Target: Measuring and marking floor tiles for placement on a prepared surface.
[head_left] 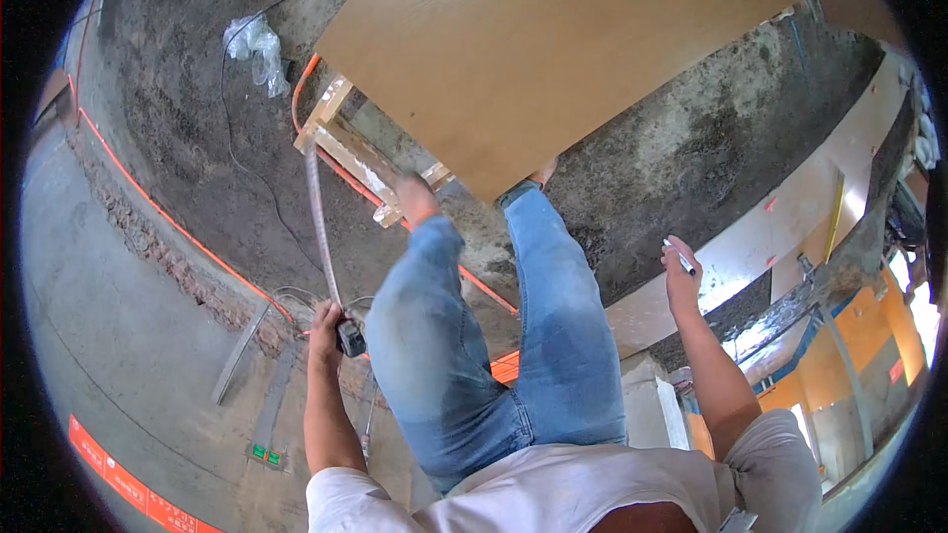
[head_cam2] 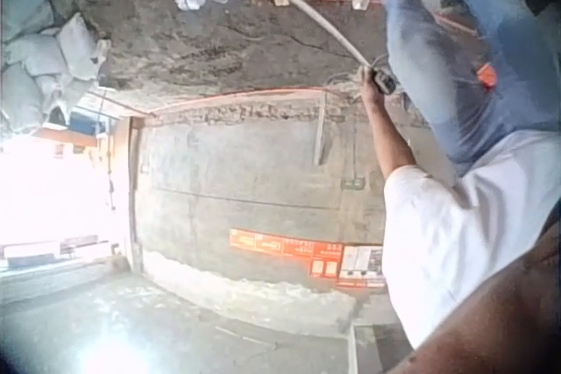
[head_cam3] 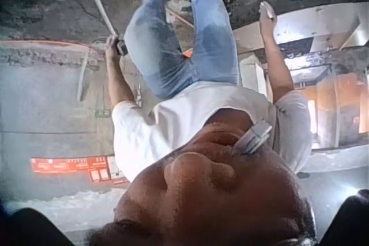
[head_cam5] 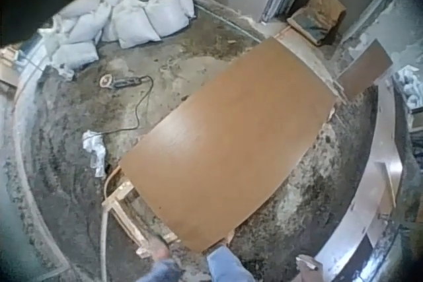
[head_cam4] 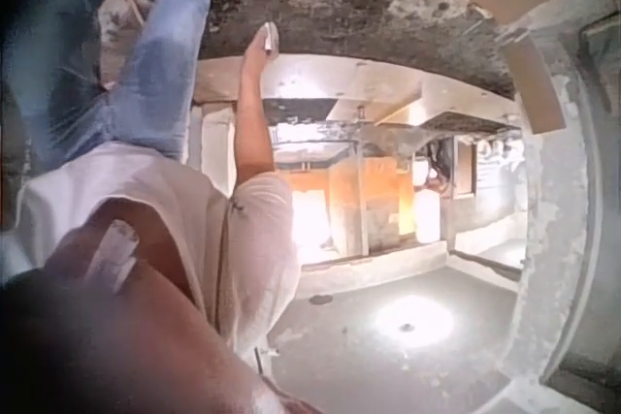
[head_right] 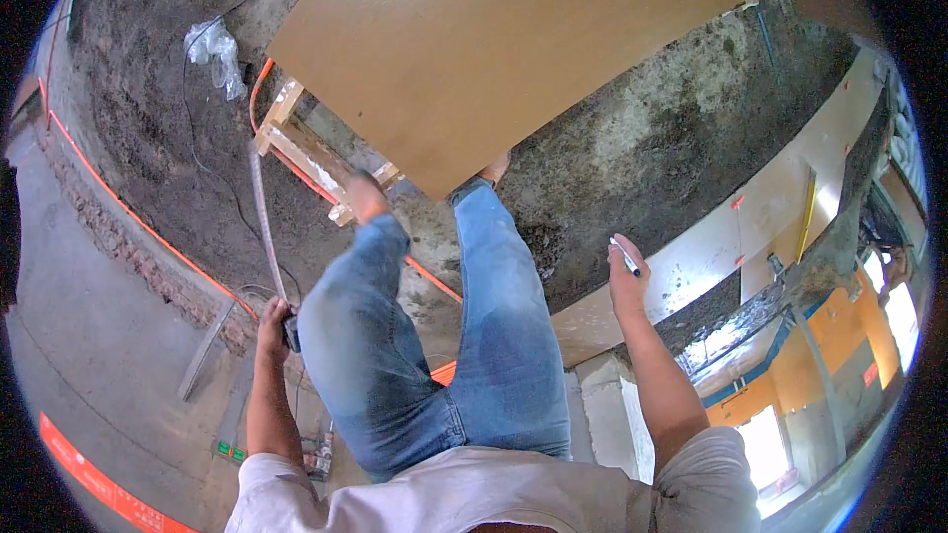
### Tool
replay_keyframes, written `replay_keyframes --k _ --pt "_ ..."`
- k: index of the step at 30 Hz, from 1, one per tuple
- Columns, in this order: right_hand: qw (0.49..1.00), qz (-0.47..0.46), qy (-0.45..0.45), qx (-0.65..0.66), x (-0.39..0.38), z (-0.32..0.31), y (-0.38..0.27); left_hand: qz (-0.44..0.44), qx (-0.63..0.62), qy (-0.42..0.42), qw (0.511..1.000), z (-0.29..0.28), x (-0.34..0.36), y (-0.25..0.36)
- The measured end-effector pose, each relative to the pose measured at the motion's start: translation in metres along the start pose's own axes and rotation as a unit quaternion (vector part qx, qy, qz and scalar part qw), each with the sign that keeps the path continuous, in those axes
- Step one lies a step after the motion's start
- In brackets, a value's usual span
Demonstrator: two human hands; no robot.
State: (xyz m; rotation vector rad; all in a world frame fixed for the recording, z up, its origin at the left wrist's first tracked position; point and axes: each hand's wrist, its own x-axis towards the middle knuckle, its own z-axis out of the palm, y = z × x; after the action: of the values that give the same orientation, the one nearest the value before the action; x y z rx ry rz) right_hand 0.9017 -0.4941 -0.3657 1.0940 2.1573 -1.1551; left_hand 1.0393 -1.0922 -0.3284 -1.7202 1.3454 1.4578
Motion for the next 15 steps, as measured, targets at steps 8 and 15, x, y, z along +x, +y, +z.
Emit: replay_keyframes --k 8,15 --pt "0.997 -0.016 -0.077 -0.002 0.019 0.082 -0.027 0.108 0.191 -0.153 0.964 0.085 0.13 0.031" --pt "0.976 -0.107 -0.174 0.075 0.061 0.191 -0.039 0.227 0.283 -0.199 0.91 0.142 0.272 0.067"
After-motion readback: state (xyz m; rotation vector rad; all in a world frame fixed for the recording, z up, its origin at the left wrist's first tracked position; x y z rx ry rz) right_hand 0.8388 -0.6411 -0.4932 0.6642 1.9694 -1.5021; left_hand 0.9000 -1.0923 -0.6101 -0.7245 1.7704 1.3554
